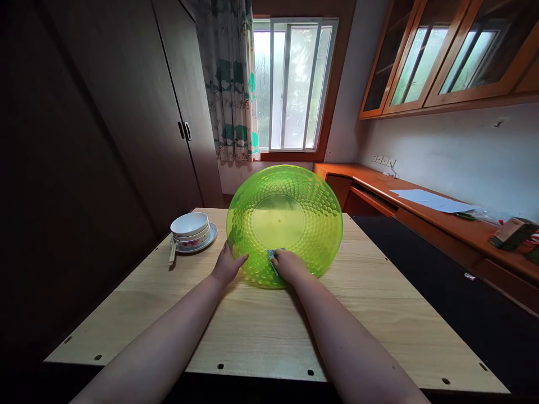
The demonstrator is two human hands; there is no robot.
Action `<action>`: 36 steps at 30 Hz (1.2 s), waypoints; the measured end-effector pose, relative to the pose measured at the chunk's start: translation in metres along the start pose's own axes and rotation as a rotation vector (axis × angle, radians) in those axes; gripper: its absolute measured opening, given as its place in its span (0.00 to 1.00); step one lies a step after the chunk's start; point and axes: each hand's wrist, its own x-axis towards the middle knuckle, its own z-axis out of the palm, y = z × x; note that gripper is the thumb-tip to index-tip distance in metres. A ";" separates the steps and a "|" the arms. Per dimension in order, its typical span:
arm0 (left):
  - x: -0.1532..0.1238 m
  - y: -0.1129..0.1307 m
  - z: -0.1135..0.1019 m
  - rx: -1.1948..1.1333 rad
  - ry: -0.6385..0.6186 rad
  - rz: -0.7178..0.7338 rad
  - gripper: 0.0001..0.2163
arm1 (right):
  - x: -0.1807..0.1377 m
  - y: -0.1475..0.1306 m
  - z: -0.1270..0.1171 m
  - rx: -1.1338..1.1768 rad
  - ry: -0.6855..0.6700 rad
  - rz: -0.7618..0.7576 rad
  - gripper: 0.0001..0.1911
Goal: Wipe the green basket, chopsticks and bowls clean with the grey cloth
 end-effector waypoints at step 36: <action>0.000 -0.003 0.000 -0.007 -0.014 -0.019 0.32 | 0.000 -0.001 -0.002 -0.026 -0.004 -0.005 0.18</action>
